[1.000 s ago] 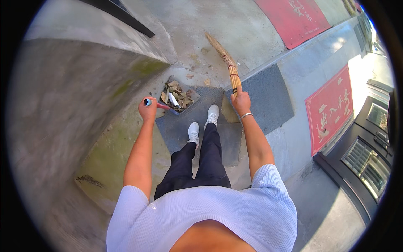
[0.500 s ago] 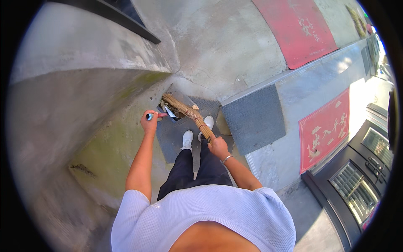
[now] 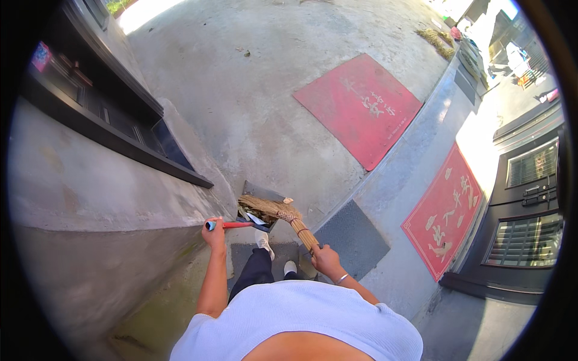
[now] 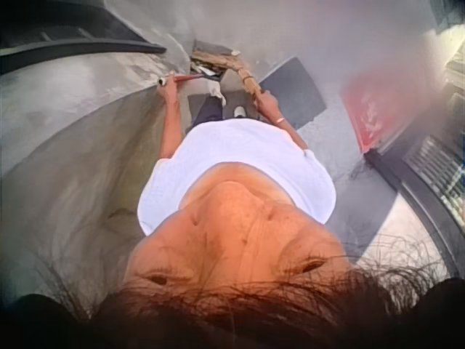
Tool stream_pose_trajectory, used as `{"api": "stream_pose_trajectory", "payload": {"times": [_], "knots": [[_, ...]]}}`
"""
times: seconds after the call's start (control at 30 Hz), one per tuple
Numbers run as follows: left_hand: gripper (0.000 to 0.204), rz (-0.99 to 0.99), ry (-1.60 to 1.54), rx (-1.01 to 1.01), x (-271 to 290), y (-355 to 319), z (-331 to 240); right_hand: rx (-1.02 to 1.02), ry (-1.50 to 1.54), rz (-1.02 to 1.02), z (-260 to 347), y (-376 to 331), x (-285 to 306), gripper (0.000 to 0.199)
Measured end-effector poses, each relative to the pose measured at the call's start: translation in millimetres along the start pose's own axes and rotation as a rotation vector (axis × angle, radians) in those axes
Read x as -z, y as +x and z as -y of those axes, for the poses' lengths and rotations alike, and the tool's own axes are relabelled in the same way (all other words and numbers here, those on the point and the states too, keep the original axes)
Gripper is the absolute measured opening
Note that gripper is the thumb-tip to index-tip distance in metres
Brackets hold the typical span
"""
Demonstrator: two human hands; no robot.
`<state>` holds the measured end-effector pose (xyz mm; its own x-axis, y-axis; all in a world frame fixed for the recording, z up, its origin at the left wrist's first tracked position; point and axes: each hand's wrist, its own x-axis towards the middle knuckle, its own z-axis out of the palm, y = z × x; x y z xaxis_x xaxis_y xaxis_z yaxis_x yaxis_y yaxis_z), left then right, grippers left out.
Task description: The person sweeps a concrete courtyard using a traditional straw broom and a red dustpan. They gather dry leaves, paper scraps, and small debris into piles and sweep them into the dustpan. The person moves around the area, sweeping near a scooter and potted plants, and repeatedly collects the debris into the dustpan.
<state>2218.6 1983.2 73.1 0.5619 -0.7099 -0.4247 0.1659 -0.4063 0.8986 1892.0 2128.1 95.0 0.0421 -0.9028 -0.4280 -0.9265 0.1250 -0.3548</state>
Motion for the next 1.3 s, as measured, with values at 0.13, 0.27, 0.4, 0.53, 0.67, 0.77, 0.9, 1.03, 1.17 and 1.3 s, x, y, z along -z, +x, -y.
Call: {"api": "stream_pose_trajectory", "payload": {"times": [0.13,0.27,0.4,0.53,0.67,0.77,0.9,1.03,1.17,1.3], "knots": [[0.011,0.095,-0.148,-0.064,-61.2,75.8,-7.3,-0.02,-0.073,-0.079,4.8,79.2,48.8,0.033],[0.012,0.056,-0.11,-0.096,-135.6,162.0,-39.0,-0.023,-0.127,-0.148,17.4,174.7,96.0,0.033],[0.012,0.083,-0.154,-0.038,-213.6,233.5,-83.5,-0.044,-0.148,-0.182,27.0,268.4,160.7,0.032],[0.012,0.063,-0.204,0.052,-286.1,310.1,-137.1,-0.043,-0.158,-0.226,38.4,369.8,218.9,0.037],[0.013,-0.059,-0.149,0.01,-353.3,399.4,-164.0,0.032,-0.138,-0.292,39.0,476.6,266.4,0.043],[0.014,-0.096,-0.232,0.031,-407.0,449.5,-200.2,0.066,-0.068,-0.304,28.3,563.2,297.4,0.046],[0.013,-0.185,-0.213,0.007,-461.8,520.7,-233.0,0.176,0.063,-0.344,9.9,694.9,347.5,0.048],[0.013,-0.321,-0.217,-0.013,-512.2,586.2,-275.5,0.198,0.351,-0.379,-1.6,819.3,403.9,0.042],[0.013,-0.423,-0.203,-0.022,-547.1,654.5,-312.6,0.145,0.598,-0.465,-38.8,941.0,417.4,0.036],[0.013,-0.478,-0.146,-0.039,-559.8,731.9,-319.2,-0.325,0.881,-0.327,-55.2,1017.9,411.4,0.035]]}}
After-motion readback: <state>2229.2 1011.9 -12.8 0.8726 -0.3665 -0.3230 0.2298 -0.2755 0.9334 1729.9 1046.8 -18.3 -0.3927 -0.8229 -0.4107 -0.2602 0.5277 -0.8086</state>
